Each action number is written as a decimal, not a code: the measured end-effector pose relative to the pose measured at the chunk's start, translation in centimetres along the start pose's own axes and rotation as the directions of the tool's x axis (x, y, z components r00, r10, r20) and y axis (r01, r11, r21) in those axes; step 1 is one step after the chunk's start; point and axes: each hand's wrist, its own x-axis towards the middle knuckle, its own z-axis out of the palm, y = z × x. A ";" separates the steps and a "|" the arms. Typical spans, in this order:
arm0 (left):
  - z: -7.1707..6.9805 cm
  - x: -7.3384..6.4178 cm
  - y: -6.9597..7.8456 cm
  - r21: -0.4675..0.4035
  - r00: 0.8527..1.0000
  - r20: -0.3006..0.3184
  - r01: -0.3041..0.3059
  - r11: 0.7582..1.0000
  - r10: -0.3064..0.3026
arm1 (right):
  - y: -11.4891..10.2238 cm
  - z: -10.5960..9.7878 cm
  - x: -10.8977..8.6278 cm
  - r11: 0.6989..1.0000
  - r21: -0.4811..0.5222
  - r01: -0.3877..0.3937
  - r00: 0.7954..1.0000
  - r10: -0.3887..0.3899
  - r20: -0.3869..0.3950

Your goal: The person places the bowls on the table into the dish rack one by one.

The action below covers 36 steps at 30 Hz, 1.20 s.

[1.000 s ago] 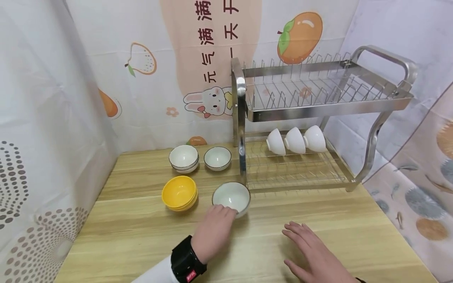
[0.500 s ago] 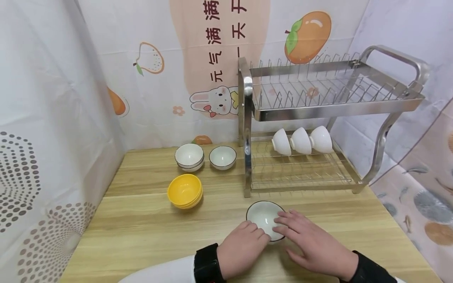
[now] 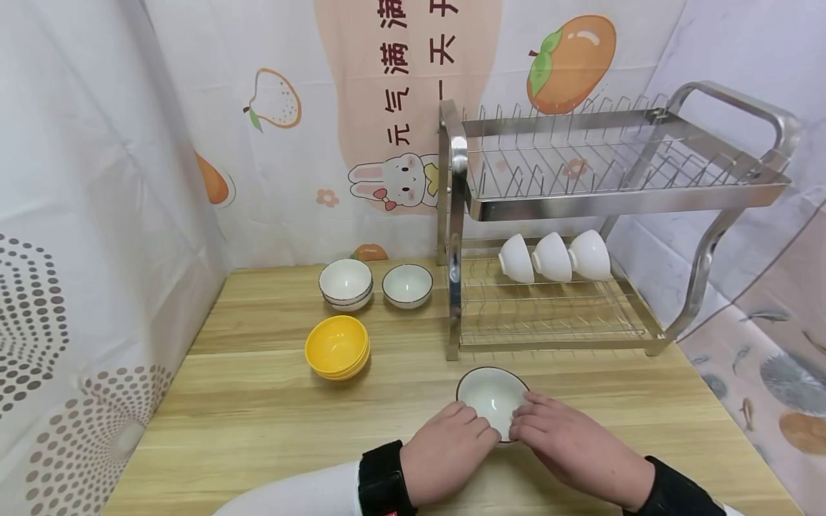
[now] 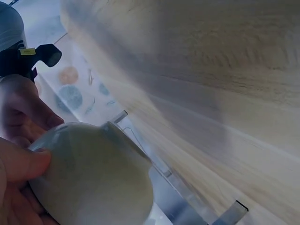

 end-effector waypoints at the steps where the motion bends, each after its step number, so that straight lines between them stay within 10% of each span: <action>1: 0.1 0.0 -0.1 0.006 1.000 -0.001 -0.006 1.000 0.006 | 0.0 0.1 0.0 1.000 -0.005 0.001 1.000 -0.001 0.003; 13: -0.2 0.2 -2.0 -0.024 0.986 -0.165 -0.017 1.000 0.013 | 0.8 0.8 0.6 0.997 0.058 -0.050 0.993 0.056 -0.109; 19: -0.5 -0.2 -3.2 -0.088 0.955 -0.284 0.060 0.994 -0.083 | 1.5 0.3 1.0 0.934 0.092 -0.344 0.928 0.354 -0.118; 22: -0.5 -0.3 -3.6 -0.101 0.957 -0.268 0.085 0.991 -0.109 | 2.1 -0.3 1.9 0.789 0.231 -0.570 0.805 0.592 -0.036; 27: -0.5 0.3 -4.0 -0.113 0.972 -0.208 0.092 0.989 -0.114 | 5.5 -1.0 4.3 0.405 0.508 -0.760 0.551 0.816 0.174; 32: -0.1 1.2 -4.1 -0.125 0.985 -0.146 0.071 0.990 -0.089 | 10.2 -0.5 6.5 0.144 0.711 -0.689 0.475 0.830 0.293; 36: 0.5 1.8 -4.0 -0.135 0.992 -0.100 0.057 0.989 -0.071 | 13.8 0.1 8.4 0.026 0.768 -0.639 0.439 0.833 0.338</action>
